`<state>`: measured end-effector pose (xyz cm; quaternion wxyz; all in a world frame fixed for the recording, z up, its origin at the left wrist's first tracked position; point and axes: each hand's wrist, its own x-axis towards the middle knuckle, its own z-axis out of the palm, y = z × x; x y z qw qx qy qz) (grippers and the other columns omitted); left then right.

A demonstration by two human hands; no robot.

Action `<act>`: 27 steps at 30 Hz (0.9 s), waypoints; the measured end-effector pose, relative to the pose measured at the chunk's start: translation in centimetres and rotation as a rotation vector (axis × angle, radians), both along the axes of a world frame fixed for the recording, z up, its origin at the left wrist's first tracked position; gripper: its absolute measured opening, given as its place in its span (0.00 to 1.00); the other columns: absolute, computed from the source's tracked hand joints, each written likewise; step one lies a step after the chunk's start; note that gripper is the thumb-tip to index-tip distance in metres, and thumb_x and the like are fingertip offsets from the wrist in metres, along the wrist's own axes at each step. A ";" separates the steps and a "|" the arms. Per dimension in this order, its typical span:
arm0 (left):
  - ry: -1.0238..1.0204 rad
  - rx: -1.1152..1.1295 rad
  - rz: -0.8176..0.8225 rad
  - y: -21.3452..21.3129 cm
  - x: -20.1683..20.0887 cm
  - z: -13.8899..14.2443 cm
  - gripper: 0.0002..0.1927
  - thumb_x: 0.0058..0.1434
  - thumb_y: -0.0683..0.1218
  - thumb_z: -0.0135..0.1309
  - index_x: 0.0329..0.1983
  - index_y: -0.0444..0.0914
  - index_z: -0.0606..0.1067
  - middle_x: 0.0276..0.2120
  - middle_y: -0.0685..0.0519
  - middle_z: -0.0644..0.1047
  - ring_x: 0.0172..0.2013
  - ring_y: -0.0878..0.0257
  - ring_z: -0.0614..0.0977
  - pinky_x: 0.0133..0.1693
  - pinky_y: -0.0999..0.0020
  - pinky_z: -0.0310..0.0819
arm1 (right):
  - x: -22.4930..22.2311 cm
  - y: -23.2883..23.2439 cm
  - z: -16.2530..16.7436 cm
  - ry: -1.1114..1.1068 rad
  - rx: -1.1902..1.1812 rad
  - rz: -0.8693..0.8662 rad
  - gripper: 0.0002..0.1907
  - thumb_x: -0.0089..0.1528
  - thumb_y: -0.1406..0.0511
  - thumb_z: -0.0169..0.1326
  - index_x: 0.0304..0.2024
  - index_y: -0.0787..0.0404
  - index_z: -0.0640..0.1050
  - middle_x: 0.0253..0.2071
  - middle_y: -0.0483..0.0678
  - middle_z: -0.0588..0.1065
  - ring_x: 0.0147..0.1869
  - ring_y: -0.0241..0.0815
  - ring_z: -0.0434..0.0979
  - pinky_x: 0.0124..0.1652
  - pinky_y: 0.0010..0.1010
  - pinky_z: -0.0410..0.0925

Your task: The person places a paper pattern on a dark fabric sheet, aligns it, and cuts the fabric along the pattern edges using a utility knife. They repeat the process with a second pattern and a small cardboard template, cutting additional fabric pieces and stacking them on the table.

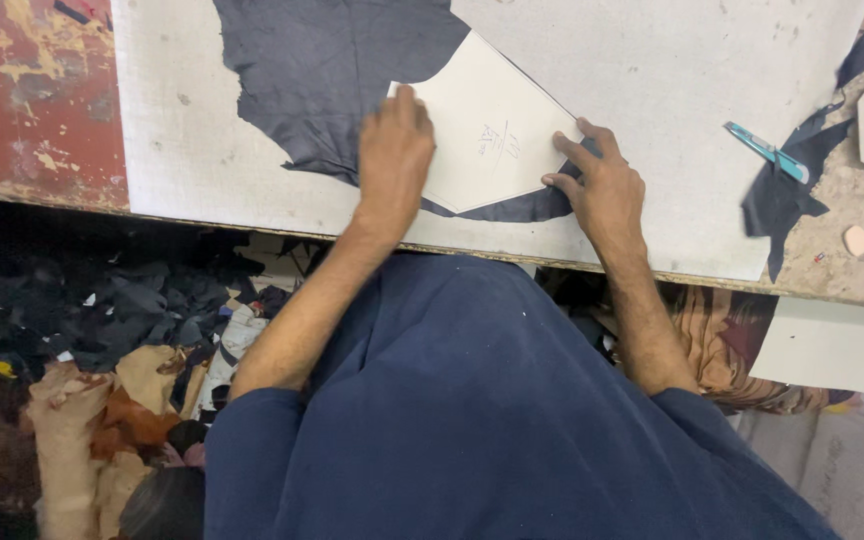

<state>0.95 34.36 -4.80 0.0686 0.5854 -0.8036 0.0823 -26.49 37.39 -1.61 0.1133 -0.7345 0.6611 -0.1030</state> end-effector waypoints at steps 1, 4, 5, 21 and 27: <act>-0.110 -0.026 -0.038 0.4 -1.0 -0.1 0.23 0.63 0.41 0.65 0.60 0.29 0.75 0.56 0.44 0.71 0.54 0.57 0.73 0.51 0.67 0.78 | 0.0 0.0 0.1 0.005 0.002 0.006 0.28 0.54 0.57 0.71 0.57 0.50 0.82 0.66 0.49 0.72 0.37 0.43 0.82 0.36 0.36 0.75; -0.215 0.016 0.085 2.2 -3.8 0.1 0.34 0.65 0.51 0.65 0.72 0.43 0.70 0.64 0.34 0.68 0.61 0.42 0.71 0.49 0.54 0.79 | 0.2 -0.3 0.6 0.015 0.001 0.026 0.28 0.54 0.57 0.71 0.57 0.51 0.82 0.65 0.50 0.71 0.38 0.45 0.82 0.36 0.37 0.75; -0.096 0.131 0.093 2.4 -4.4 0.4 0.39 0.59 0.56 0.65 0.73 0.47 0.66 0.65 0.30 0.62 0.64 0.36 0.65 0.51 0.45 0.75 | 0.3 -0.3 0.7 0.018 0.005 0.028 0.29 0.54 0.57 0.71 0.57 0.51 0.82 0.65 0.51 0.71 0.38 0.45 0.82 0.37 0.37 0.76; 0.253 0.623 0.298 0.6 -7.6 0.4 0.59 0.49 0.55 0.71 0.77 0.75 0.47 0.72 0.31 0.23 0.68 0.23 0.24 0.54 0.03 0.37 | -19.6 3.1 1.1 0.207 -0.324 0.035 0.21 0.62 0.68 0.65 0.59 0.57 0.81 0.60 0.53 0.74 0.55 0.55 0.76 0.50 0.42 0.71; 0.198 0.562 0.349 0.0 -6.9 -2.1 0.59 0.49 0.54 0.72 0.76 0.78 0.49 0.74 0.35 0.26 0.70 0.26 0.27 0.57 0.06 0.42 | -24.6 3.2 -2.3 0.214 -0.443 0.178 0.19 0.66 0.70 0.63 0.60 0.58 0.81 0.56 0.52 0.76 0.54 0.52 0.74 0.51 0.41 0.69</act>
